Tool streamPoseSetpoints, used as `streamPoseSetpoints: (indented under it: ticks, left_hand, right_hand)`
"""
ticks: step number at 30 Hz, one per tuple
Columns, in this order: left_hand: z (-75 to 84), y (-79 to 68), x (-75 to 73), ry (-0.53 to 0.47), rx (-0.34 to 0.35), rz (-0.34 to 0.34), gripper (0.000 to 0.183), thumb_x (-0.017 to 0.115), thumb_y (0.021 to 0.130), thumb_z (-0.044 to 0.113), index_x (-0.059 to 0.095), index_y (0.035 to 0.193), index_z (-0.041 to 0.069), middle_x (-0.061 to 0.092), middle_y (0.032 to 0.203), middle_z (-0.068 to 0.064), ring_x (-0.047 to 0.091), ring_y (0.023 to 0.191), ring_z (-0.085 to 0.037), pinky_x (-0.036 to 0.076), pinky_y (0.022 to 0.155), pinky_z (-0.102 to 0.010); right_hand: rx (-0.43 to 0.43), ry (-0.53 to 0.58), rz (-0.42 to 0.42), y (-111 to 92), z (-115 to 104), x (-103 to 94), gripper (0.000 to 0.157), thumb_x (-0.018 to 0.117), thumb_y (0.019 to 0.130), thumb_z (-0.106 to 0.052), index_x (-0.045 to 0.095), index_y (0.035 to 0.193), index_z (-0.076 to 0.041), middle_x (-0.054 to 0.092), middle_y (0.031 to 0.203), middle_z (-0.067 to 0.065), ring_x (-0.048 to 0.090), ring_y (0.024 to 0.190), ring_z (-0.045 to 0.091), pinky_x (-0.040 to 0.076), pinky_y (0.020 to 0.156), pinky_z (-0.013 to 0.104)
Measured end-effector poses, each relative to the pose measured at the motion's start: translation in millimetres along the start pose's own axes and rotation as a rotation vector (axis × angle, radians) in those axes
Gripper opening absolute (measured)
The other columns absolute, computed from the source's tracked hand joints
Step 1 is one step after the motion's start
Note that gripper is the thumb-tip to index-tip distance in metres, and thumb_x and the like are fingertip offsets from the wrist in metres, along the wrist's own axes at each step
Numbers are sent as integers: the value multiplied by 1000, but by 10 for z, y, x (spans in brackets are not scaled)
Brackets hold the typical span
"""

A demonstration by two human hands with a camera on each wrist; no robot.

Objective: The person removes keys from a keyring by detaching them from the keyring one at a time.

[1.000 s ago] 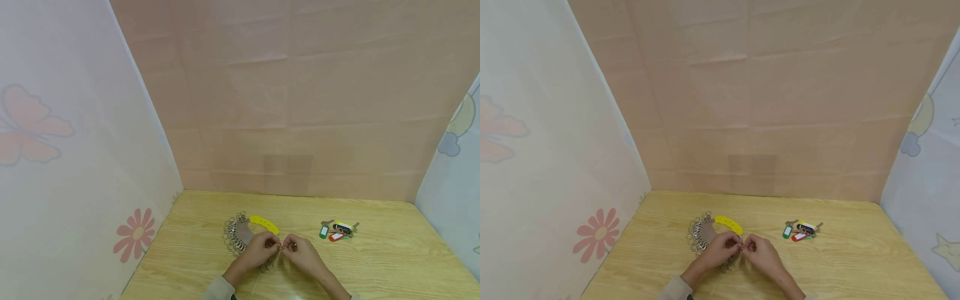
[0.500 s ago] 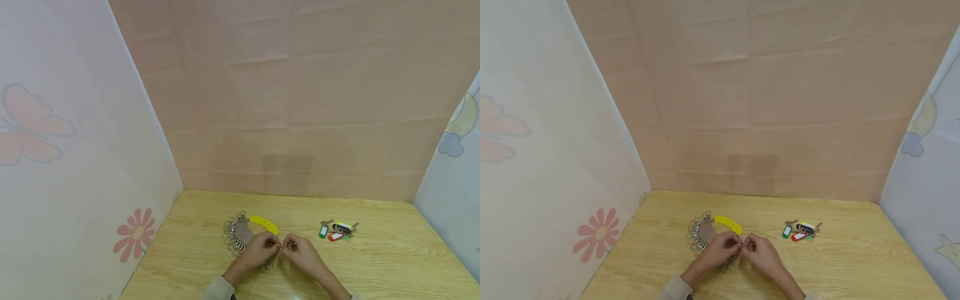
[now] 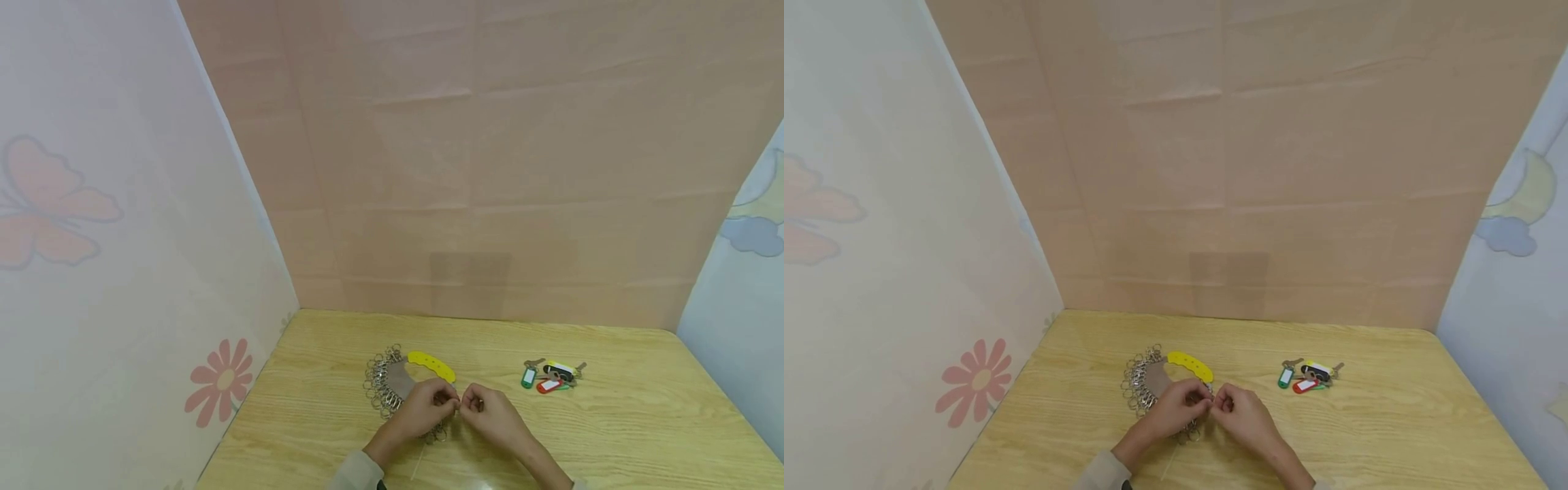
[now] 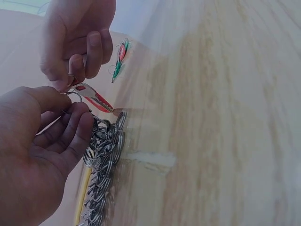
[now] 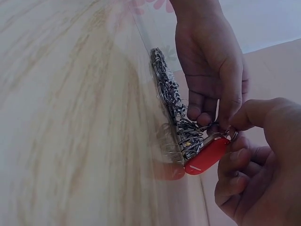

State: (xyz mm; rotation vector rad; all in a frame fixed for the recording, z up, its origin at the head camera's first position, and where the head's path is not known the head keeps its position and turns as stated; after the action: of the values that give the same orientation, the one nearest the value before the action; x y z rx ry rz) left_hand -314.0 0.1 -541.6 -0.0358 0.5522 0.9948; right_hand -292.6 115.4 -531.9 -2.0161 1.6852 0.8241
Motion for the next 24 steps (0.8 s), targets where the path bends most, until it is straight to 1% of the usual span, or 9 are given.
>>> streamPoseSetpoints:
  ticks: [8, 18, 21, 24]
  left_hand:
    - [-4, 14, -18, 24, -3, 18, 11, 63, 99, 23, 69, 104, 15, 67, 96, 8, 59, 83, 5, 52, 76, -17]
    - [-8, 23, -21, 18, 6, 17, 14, 62, 99, 23, 69, 105, 13, 68, 97, 7, 60, 84, 4, 52, 76, -17]
    - [-14, 21, -23, 11, 11, 18, 14, 62, 99, 23, 69, 106, 13, 68, 98, 6, 60, 85, 4, 52, 76, -17]
    - [-19, 18, -29, 16, 18, 24, 12, 62, 99, 23, 69, 105, 15, 66, 99, 6, 59, 86, 4, 52, 77, -18]
  right_hand:
    - [1, 14, 8, 1, 18, -32, 9, 69, 87, -12, 63, 82, -17, 57, 72, -6, 48, 62, 3, 40, 55, 18]
    - [-31, 48, 27, -7, -54, -89, 10, 69, 87, -12, 63, 83, -18, 58, 72, -5, 49, 62, 4, 41, 55, 20]
    - [-23, 57, 38, -10, -54, -107, 9, 70, 87, -12, 63, 84, -17, 59, 73, -5, 50, 62, 4, 42, 54, 20]
    - [-4, 54, 54, -11, -44, -126, 9, 71, 86, -11, 64, 84, -17, 59, 73, -6, 50, 63, 4, 43, 55, 20]
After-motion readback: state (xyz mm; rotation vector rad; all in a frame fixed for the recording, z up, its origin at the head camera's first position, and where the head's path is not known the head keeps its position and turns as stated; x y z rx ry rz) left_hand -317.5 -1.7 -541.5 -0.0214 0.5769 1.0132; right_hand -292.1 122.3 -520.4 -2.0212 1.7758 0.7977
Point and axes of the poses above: each hand's wrist, its own y-axis towards the middle knuckle, its own x-axis out of the palm, z = x × y, the point moved 10 cm from there along y, towards the middle knuckle
